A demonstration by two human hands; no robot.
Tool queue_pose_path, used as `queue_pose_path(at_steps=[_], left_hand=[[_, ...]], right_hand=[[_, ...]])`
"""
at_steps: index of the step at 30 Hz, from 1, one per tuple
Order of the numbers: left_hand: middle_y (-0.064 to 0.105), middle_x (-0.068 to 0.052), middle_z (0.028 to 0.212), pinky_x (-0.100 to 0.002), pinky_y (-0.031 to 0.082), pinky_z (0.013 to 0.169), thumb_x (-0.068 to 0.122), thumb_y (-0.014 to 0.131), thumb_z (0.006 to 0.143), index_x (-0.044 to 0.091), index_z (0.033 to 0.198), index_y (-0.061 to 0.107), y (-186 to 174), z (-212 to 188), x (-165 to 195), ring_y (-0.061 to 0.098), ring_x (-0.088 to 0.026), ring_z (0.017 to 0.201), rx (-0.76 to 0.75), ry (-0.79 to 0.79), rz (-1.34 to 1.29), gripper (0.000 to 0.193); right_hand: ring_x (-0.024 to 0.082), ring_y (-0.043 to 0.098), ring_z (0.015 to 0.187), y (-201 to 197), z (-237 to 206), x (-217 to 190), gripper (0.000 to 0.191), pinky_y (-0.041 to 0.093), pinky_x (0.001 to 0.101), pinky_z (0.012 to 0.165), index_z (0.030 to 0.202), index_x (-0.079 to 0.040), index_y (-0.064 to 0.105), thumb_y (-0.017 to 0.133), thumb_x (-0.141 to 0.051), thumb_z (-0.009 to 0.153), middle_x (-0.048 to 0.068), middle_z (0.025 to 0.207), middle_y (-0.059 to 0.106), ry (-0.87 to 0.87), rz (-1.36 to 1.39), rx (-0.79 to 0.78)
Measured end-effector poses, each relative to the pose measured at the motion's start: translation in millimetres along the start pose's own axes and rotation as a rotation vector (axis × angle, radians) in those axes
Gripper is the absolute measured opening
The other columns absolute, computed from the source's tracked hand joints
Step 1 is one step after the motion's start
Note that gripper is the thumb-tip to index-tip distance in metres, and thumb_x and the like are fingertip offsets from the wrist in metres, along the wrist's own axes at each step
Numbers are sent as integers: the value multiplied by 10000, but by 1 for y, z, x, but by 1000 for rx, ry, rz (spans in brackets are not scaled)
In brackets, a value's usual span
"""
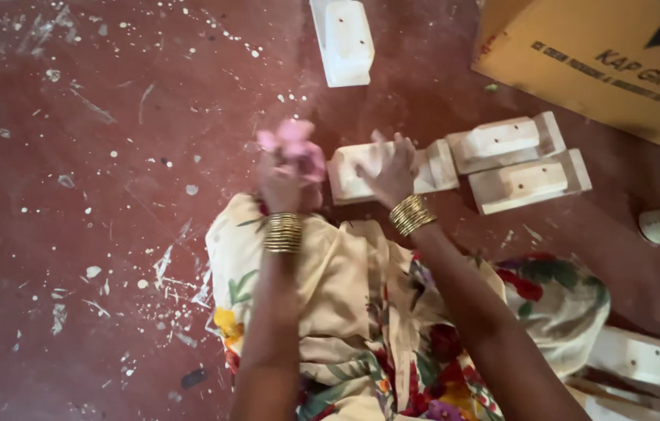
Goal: The person sits on the floor and wipes white foam blocks one at a time with a pink cloth, turning each block to clean its surfaces, then sets it aside with the finished blocks.
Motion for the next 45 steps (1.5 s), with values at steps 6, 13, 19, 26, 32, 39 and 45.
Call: queue_pose_path(at_steps=[6, 13, 19, 26, 32, 39, 45], left_hand=[[742, -196, 1083, -446, 578, 859, 319, 523, 932, 172, 1325, 639, 55, 9, -28, 724, -351, 1003, -319, -189, 181, 435], [721, -169, 1081, -422, 563, 849, 301, 528, 962, 134, 1291, 635, 58, 17, -47, 703, -322, 996, -106, -47, -24, 384], [714, -147, 1062, -405, 564, 829, 278, 535, 969, 118, 1256, 634, 55, 40, -46, 698, -292, 973, 139, 34, -159, 343], [706, -122, 1039, -384, 565, 807, 252, 543, 977, 100, 1216, 632, 86, 51, -61, 691, -256, 945, 156, 56, -95, 297], [699, -100, 1020, -367, 566, 787, 229, 550, 984, 84, 1181, 630, 111, 50, -71, 686, -226, 922, 85, 5, -110, 258], [692, -75, 998, -347, 567, 765, 202, 558, 992, 65, 1141, 628, 102, 56, -68, 680, -191, 894, 128, -78, -291, 214], [685, -54, 979, -330, 568, 745, 179, 565, 998, 49, 1107, 626, 140, 50, -69, 674, -161, 871, -98, -8, -194, 180]], right_hand=[[423, 150, 1542, 27, 16, -17, 804, 197, 817, 1085, 1557, -323, 453, 650, -629, 840, 153, 1649, 275, -96, -333, 20], [435, 108, 1519, 29, 33, 22, 969, 168, 827, 1057, 1534, -255, 438, 670, -782, 755, 176, 1636, 220, -147, -215, -107], [405, 115, 1529, 35, 46, 37, 938, 175, 835, 1041, 1450, -234, 518, 690, -809, 729, 200, 1664, 173, -278, -168, -199], [401, 152, 1519, 36, 94, 74, 924, 203, 805, 1043, 1382, -206, 582, 623, -854, 724, 203, 1644, 189, -559, -206, -301], [391, 173, 1512, 36, 107, 104, 886, 221, 733, 1101, 1320, -218, 631, 623, -864, 713, 190, 1614, 271, -565, -116, -252], [416, 185, 1530, 36, 126, 113, 580, 163, 709, 1168, 1278, -249, 671, 626, -669, 880, 167, 1578, 350, -608, -149, 11], [379, 282, 1493, 33, 180, 136, 439, 195, 695, 1150, 1279, -195, 672, 640, -480, 946, 111, 1457, 502, -485, -315, 111]])
Point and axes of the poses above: each hand's wrist, its own z-axis towards the middle knuckle, its own y-axis out of the palm, x = y × z, the point moved 2 cm from there along z, towards the middle knuckle
